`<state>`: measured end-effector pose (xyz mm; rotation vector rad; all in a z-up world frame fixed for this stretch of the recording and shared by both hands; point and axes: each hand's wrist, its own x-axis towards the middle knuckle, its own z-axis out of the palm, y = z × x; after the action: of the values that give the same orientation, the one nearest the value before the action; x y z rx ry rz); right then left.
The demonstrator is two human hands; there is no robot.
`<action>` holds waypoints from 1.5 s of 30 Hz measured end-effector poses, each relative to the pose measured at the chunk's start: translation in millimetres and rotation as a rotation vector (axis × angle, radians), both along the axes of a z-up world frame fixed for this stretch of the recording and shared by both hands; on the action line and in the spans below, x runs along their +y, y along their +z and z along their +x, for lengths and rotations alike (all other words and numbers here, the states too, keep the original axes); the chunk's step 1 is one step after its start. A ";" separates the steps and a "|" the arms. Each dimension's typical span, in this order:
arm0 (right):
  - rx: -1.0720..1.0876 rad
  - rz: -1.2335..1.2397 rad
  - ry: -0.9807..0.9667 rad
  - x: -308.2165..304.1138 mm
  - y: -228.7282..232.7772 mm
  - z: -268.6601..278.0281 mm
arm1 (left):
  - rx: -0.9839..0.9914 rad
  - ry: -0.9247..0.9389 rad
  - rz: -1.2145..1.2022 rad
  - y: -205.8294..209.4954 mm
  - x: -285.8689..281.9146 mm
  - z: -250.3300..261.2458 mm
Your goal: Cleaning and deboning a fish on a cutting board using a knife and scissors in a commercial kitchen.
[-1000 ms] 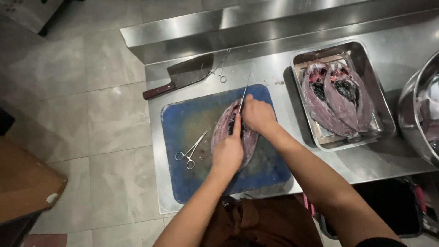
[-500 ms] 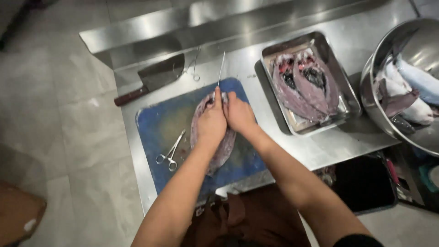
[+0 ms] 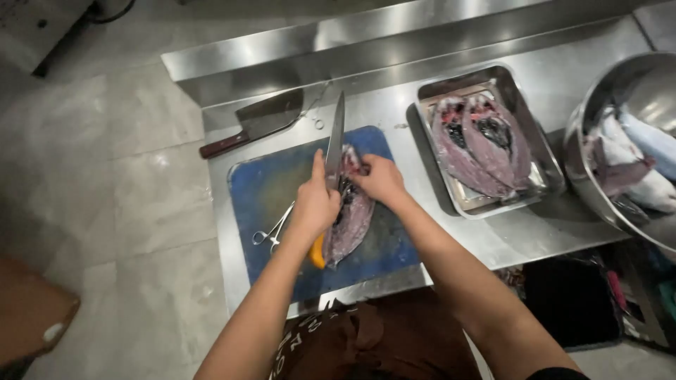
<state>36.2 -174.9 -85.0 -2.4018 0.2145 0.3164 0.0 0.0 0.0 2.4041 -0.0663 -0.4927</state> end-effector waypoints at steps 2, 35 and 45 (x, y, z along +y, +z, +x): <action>-0.007 0.002 -0.014 -2.3 -14.5 2.6 | 0.038 0.039 0.029 -17.4 13.9 -5.4; 0.143 -0.025 0.033 3.7 1.2 11.0 | -0.058 -0.212 0.444 -53.7 15.1 -123.7; 0.025 0.041 0.071 -2.1 -39.8 8.3 | -0.247 -0.118 0.421 -61.5 -32.2 -48.4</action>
<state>44.5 -177.0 -124.8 -2.3700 0.1326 0.3806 -48.4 -32.2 -61.5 2.8788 -0.2345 -0.2784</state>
